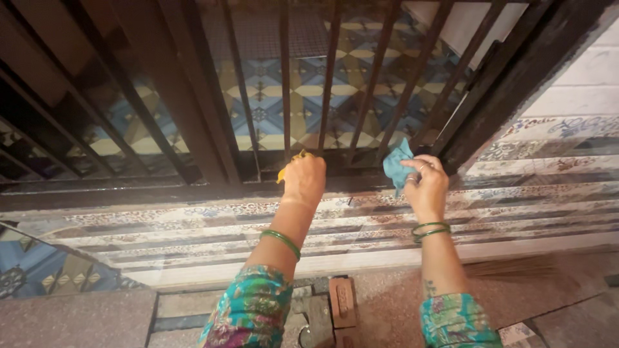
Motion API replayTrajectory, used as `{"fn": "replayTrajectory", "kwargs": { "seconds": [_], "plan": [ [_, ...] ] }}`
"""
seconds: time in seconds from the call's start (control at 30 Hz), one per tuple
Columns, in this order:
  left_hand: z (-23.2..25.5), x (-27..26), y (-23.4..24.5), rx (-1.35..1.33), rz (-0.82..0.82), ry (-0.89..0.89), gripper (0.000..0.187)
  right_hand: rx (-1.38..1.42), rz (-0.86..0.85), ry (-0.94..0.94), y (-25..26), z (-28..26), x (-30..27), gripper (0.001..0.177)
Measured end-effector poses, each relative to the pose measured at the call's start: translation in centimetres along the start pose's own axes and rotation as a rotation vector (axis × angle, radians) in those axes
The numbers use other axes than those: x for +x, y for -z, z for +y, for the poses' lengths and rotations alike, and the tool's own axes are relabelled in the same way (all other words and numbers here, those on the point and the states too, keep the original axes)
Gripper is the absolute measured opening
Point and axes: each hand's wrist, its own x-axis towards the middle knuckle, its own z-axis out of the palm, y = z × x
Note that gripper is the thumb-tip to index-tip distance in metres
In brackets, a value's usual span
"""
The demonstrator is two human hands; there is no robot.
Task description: The person wipes the vertical metal bars and the horizontal bottom track of a metal gate using a yellow cloth and a blue cloth.
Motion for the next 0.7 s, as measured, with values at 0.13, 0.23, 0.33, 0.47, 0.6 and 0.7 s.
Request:
{"fn": "replayTrajectory", "kwargs": {
  "seconds": [0.13, 0.23, 0.33, 0.47, 0.6, 0.7],
  "plan": [
    [0.0, 0.4, 0.1, 0.037, -0.014, -0.008, 0.013, -0.085, 0.355, 0.147, 2.4, 1.2, 1.3, 0.038],
    [0.0, 0.5, 0.2, 0.059, -0.049, -0.008, 0.013, 0.042, 0.572, 0.073, 3.5, 1.8, 3.9, 0.036],
    [0.1, 0.5, 0.2, 0.052, -0.045, 0.0, 0.013, -0.301, 0.571, 0.305, 3.5, 2.5, 5.6, 0.041],
    [0.2, 0.2, 0.6, 0.053, -0.047, -0.002, 0.013, 0.083, 0.366, 0.076, 0.6, 4.3, 4.5, 0.034],
    [0.2, 0.4, 1.0, 0.06, -0.056, -0.005, 0.013, 0.142, 0.311, -0.046, -2.0, 7.6, 2.2, 0.024],
    [0.1, 0.4, 1.2, 0.044, -0.05, 0.0, 0.015, -0.015, 0.316, -0.02, -3.4, 10.2, 0.7, 0.022]
  ]
}}
